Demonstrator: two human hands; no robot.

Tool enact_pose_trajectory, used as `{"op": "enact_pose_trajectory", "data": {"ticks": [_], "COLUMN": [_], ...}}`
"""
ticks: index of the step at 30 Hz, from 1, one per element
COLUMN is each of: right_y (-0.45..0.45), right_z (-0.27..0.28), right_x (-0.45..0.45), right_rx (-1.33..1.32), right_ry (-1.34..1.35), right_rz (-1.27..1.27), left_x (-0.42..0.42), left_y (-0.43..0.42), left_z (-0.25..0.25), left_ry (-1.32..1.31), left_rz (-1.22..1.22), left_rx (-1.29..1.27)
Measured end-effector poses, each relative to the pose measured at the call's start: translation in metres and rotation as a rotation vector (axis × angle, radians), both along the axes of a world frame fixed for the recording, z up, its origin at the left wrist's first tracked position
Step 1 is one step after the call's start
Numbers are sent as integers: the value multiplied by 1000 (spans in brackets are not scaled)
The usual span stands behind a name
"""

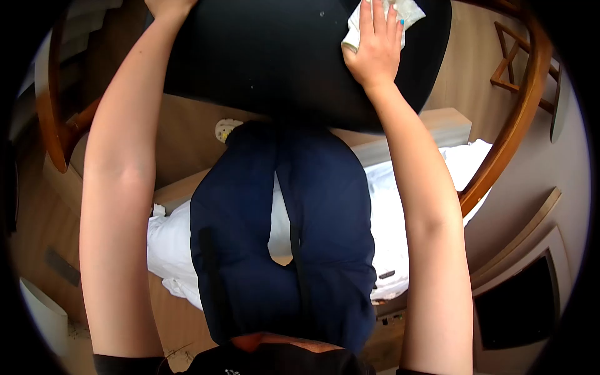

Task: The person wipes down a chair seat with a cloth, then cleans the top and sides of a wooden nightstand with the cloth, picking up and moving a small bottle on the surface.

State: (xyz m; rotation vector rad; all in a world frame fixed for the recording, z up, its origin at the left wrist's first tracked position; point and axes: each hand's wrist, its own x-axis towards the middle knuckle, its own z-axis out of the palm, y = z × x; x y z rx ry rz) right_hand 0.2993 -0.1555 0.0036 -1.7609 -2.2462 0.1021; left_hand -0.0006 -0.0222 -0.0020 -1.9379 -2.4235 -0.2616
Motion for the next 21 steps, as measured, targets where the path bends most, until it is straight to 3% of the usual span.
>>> {"op": "enact_pose_trajectory", "data": {"ticks": [5,7,11,15,19,21], "right_y": [-14,-20,-28,-29,-41,-98], "right_z": [6,12,19,39,47,73], "right_x": [-1,-6,-11,-4,-15,-33], "right_rx": [41,43,87,157,68,10], "right_ry": [-41,-19,9,-13,1,-19], "right_rz": [80,118,217,314,188,257], "left_x": [-17,-39,-50,-38,7,38], "left_y": [-39,-63,-109,-160,-217,-267], "left_z": [10,-3,8,51,53,72], "left_ry": [-16,33,-30,-41,133,46], "left_rz": [122,62,240,383,221,76], "left_rx": [-50,35,0,34,83,107]}}
